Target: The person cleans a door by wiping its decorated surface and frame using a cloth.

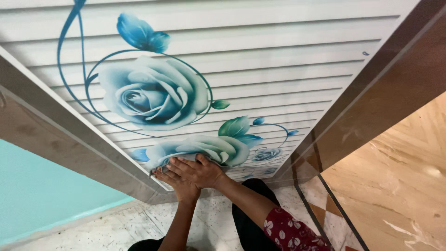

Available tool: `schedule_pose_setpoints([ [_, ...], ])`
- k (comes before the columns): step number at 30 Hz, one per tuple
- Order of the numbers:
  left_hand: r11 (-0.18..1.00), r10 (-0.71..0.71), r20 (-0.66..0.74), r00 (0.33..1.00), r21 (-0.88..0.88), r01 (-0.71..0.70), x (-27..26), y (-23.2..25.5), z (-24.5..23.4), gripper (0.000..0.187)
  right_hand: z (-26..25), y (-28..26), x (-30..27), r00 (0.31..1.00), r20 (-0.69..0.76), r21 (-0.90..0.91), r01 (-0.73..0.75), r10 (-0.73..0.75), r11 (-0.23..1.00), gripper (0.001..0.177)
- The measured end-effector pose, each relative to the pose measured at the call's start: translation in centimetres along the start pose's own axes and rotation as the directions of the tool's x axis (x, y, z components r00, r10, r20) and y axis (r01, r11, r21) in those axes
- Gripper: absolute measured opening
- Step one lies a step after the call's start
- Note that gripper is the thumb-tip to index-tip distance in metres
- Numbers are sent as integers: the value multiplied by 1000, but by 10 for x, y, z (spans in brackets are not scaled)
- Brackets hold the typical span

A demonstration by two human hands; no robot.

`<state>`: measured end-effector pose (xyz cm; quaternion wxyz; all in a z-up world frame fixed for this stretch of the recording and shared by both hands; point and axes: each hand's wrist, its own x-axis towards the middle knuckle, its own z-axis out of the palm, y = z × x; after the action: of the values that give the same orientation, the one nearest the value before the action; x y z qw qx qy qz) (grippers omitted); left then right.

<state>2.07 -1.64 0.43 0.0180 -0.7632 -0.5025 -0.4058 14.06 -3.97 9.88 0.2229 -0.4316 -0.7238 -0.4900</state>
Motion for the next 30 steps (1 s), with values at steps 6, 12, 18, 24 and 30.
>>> schedule_pose_setpoints([
  [6,917,-82,346,935,393,-65,-12,33,27,91,-13,26,-25,976,118,90,171,-181,981,50],
  [12,998,-28,226,974,70,12,-33,61,61,94,-24,47,-57,946,222,158,203,-235,966,53],
  [18,971,40,355,934,206,-120,-29,103,62,98,-51,75,-76,931,241,163,241,-275,957,53],
  [24,925,-60,566,822,341,-167,-30,140,60,105,-79,99,-92,912,330,193,186,-243,963,54],
  [30,918,-95,802,590,299,-260,-36,151,85,98,-94,120,-109,943,290,38,159,-163,987,56],
])
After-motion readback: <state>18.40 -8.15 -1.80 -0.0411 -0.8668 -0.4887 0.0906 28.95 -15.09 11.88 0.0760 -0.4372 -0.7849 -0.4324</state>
